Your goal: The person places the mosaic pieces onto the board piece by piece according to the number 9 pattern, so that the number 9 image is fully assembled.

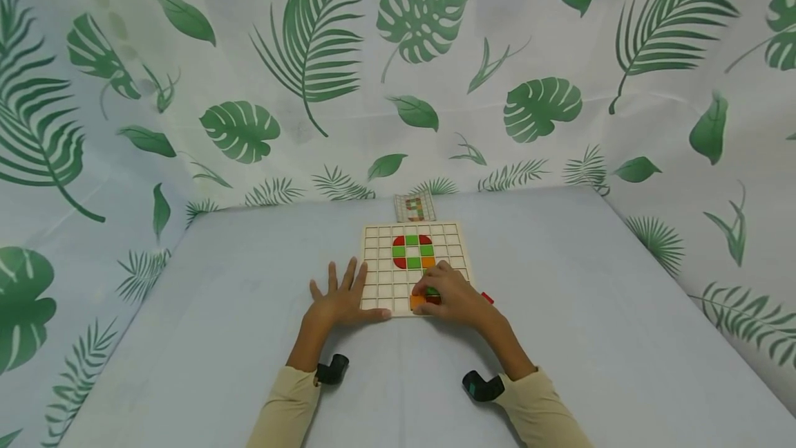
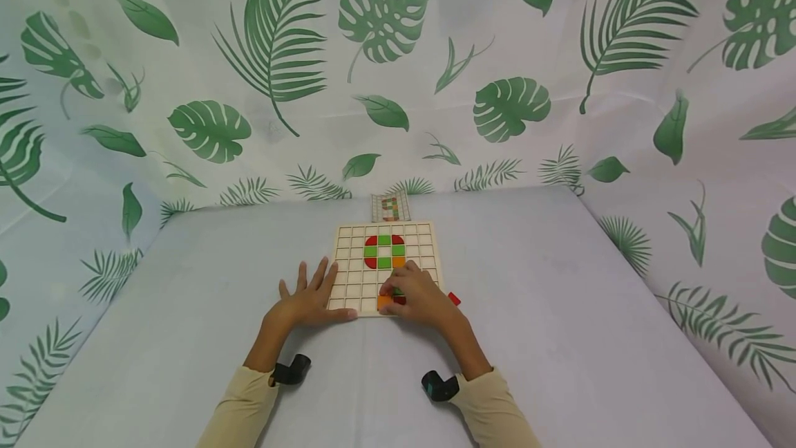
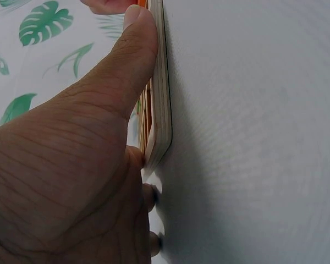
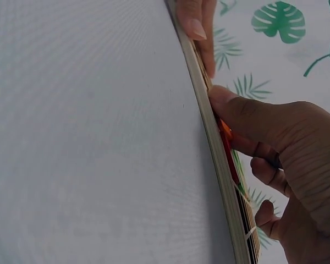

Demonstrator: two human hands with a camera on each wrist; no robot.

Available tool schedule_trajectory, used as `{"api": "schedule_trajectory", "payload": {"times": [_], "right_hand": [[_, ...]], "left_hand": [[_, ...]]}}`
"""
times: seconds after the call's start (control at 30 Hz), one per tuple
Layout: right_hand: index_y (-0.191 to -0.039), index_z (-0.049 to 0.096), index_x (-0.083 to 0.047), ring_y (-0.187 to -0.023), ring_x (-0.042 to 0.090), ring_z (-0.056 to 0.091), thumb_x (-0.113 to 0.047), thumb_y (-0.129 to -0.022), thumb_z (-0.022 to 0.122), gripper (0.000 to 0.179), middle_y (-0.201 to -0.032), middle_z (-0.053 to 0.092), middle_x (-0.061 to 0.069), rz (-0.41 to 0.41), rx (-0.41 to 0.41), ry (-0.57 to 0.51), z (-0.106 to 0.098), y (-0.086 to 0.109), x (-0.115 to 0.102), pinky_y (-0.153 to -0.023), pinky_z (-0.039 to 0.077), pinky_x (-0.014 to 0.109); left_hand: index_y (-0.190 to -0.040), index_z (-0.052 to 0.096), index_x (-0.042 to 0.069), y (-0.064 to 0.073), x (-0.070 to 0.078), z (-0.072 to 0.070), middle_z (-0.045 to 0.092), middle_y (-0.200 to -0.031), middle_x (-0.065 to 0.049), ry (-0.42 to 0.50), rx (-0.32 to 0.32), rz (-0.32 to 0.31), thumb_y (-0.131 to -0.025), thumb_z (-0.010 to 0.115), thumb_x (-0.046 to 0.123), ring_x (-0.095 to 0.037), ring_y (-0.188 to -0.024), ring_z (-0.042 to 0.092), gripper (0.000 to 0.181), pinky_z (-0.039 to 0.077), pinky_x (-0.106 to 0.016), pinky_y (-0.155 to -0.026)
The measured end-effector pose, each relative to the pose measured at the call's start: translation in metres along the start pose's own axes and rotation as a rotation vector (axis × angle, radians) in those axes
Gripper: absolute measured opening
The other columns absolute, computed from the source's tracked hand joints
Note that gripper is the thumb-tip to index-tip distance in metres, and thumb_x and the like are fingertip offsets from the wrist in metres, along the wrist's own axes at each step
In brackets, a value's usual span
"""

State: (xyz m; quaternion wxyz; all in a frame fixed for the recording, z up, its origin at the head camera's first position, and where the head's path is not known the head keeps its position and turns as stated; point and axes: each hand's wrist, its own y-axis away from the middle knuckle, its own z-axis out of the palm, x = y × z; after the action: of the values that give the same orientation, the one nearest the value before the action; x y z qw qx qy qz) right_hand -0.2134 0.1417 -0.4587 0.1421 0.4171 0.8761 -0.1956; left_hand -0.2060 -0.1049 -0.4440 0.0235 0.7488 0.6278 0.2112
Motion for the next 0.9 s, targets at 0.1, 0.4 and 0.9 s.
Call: {"api": "schedule_trajectory", "payload": {"times": [0.1, 0.4, 0.9], "right_hand": [[-0.096, 0.074, -0.018, -0.094, 0.013, 0.048, -0.034, -0.081, 0.079, 0.022, -0.099, 0.068, -0.004, 0.002, -0.006, 0.003, 0.0008, -0.0004, 0.0008, -0.081, 0.042, 0.033], [-0.095, 0.073, -0.019, -0.096, 0.014, 0.049, -0.034, -0.081, 0.079, 0.021, -0.099, 0.068, -0.005, 0.013, -0.012, 0.001, 0.0017, -0.0008, 0.0018, -0.083, 0.043, 0.035], [-0.097, 0.074, -0.019, -0.098, 0.015, 0.051, -0.034, -0.082, 0.079, 0.022, -0.101, 0.067, -0.003, 0.013, -0.020, 0.004, 0.0004, 0.0003, 0.0001, -0.083, 0.044, 0.036]], "left_hand": [[-0.158, 0.013, 0.015, 0.0000, 0.0000, -0.0003, 0.002, -0.166, -0.011, 0.004, -0.003, 0.001, -0.079, 0.060, 0.074, -0.048, -0.149, -0.007, 0.110, 0.004, -0.077, -0.108], [-0.158, 0.014, 0.014, -0.0005, -0.0002, -0.0005, 0.002, -0.166, -0.012, 0.010, 0.003, 0.001, -0.079, 0.061, 0.073, -0.048, -0.149, -0.006, 0.109, 0.004, -0.077, -0.108], [-0.158, 0.013, 0.015, -0.0007, -0.0003, 0.0008, 0.002, -0.166, -0.011, -0.003, -0.002, -0.002, -0.079, 0.060, 0.074, -0.048, -0.149, -0.007, 0.110, 0.004, -0.077, -0.108]]}}
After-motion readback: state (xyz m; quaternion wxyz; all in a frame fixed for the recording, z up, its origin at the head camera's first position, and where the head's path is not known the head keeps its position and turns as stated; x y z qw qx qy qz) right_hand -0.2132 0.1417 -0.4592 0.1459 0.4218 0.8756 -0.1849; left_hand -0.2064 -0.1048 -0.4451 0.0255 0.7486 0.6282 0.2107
